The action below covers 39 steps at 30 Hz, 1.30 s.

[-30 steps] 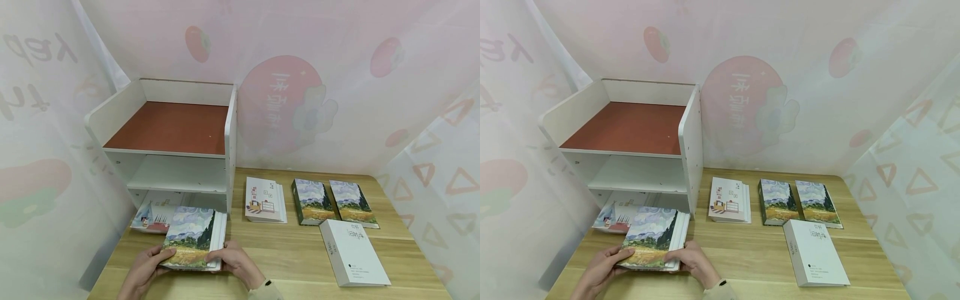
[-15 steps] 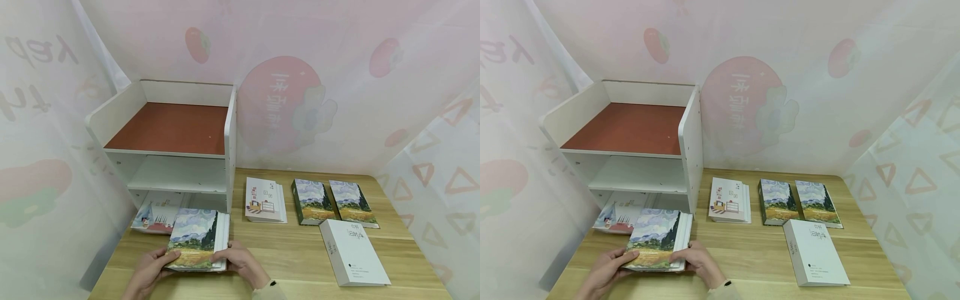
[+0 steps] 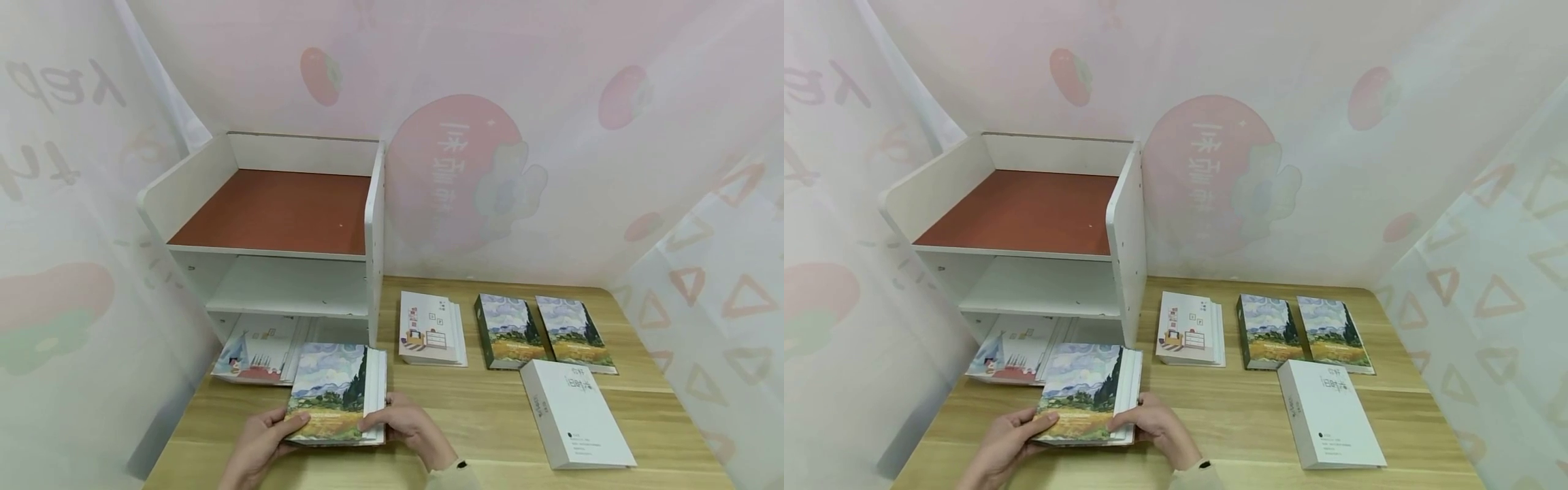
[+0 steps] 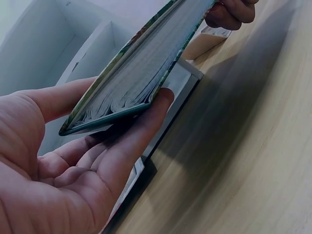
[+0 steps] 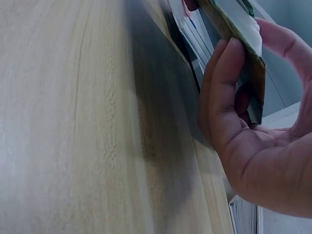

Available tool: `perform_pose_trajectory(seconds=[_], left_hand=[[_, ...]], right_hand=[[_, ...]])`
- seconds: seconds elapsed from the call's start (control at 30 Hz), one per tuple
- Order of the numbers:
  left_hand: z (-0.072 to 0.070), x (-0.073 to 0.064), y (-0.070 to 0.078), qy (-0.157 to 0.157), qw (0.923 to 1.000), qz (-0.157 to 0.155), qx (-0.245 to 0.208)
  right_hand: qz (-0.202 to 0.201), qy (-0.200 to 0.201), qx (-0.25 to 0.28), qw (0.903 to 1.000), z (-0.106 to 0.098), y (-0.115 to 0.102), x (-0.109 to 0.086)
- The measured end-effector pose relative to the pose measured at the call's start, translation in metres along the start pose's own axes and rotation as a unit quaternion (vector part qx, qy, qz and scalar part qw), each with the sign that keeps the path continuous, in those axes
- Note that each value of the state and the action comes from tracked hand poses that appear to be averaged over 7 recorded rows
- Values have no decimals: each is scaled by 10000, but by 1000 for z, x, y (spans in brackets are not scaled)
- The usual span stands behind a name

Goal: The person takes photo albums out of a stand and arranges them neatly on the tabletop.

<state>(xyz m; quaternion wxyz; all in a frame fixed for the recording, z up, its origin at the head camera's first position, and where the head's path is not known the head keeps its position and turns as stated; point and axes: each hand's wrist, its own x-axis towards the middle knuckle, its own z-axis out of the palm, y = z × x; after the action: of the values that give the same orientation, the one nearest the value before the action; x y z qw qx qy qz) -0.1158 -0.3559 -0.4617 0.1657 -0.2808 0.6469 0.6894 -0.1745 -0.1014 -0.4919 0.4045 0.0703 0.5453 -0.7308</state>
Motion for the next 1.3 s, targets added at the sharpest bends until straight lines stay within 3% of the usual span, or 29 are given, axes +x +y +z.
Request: perform_pose_trajectory(seconds=[0.23, 0.6, 1.07, 1.3], left_hand=[[6, -2, 0, -159, 9998, 31, 135], [14, -2, -1, -152, 9952, -169, 948], [38, 1, -1, -374, 9962, 57, 779], [49, 2, -5, -561, 9959, 255, 659]], right_hand=[[38, 3, -35, 10000, -9, 2, -1], [-135, -135, -62, 9998, -22, 4, -7], [-186, -286, -170, 9993, -47, -1, -19], [-286, -81, -321, 9990, -56, -2, -25]])
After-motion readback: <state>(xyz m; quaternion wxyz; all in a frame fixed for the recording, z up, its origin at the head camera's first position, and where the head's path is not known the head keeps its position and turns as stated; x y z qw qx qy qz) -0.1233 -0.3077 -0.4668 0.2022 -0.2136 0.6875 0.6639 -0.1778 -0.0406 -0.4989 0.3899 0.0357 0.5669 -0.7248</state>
